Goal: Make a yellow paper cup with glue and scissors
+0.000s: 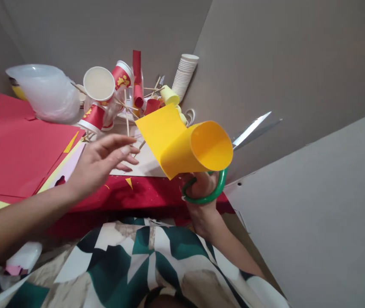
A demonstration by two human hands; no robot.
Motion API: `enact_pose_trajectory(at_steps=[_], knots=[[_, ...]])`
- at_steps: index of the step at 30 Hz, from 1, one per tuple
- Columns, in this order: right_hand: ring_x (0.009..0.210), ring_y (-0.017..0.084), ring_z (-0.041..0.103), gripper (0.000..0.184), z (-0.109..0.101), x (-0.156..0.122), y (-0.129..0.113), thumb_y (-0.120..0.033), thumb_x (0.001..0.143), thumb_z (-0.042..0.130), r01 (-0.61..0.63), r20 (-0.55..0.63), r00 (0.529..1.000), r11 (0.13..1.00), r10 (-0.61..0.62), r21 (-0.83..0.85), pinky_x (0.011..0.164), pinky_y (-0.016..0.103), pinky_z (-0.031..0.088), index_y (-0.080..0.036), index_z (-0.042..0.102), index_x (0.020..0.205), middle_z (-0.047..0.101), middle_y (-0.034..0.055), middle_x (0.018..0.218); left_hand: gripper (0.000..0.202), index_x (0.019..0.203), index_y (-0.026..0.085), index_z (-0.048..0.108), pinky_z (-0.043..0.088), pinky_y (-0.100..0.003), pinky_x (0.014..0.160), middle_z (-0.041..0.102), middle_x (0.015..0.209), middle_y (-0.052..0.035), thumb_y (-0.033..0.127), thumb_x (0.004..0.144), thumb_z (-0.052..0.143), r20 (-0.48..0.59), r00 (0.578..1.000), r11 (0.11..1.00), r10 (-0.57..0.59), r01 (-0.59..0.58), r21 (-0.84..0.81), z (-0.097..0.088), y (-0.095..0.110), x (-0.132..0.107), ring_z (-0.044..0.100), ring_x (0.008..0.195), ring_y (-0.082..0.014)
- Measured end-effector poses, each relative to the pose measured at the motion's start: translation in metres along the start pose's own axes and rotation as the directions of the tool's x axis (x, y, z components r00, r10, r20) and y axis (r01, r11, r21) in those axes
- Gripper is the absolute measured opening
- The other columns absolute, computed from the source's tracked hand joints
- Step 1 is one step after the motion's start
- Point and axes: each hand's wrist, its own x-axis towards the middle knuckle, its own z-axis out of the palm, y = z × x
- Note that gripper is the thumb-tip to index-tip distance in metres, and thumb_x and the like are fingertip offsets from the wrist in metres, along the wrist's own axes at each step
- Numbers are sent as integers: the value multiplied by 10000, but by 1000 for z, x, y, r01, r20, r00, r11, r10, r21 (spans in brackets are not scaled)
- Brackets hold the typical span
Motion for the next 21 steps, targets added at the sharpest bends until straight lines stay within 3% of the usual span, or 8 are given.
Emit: enact_pose_trajectory(at_steps=[2,5,8,12,16,19,21], knots=[[670,220,697,199,3,2,0,-405,893,559,-2,-20,1000,1000,2,18,533,368,601,-270,655,783,643,15,679,299,1090,193,731,635,-258,679,778,1024,-97,374,855,765,118,951,935,-285,303,-186,2,-18,3,767,813,-196],[790,236,705,172,17,6,-8,-395,866,612,1,-25,1000,998,1,62,660,410,628,-280,660,747,652,17,702,237,987,152,727,652,-271,672,774,978,-116,370,897,707,247,898,816,-363,435,-381,9,-36,3,770,798,-204],[815,228,702,176,35,8,-20,-384,845,655,-22,-12,1000,990,24,136,763,413,628,-273,628,712,653,12,700,146,987,140,714,668,-296,663,776,967,-117,254,916,655,195,910,780,-366,415,-469,13,-41,2,768,783,-205],[604,165,657,244,45,2,-32,-422,889,632,-132,78,990,968,118,212,642,331,602,-231,603,739,610,-23,619,139,985,119,705,665,-290,626,770,974,-132,180,888,626,135,920,794,-367,385,-470,8,-35,5,770,812,-228],[519,120,573,365,30,-10,-29,-570,917,579,-234,151,968,939,200,252,540,286,559,-209,622,947,595,-37,689,133,903,174,704,665,-284,703,765,884,-63,171,774,736,14,968,864,-251,230,-448,-5,-30,10,762,876,-230],[537,140,557,457,8,-24,-20,-634,844,653,-265,221,950,943,220,203,517,298,550,-194,639,963,577,-25,688,326,954,253,708,665,-319,768,769,1063,-22,222,667,861,-43,987,884,-154,118,-451,-21,-37,12,718,1078,-272],[560,147,559,459,-5,-33,-14,-630,896,588,-258,369,901,965,227,37,538,291,532,-205,632,1062,583,-16,717,319,997,299,700,661,-354,798,743,1192,-6,374,723,847,-35,990,886,-134,104,-452,-32,-45,14,668,1182,-284]])
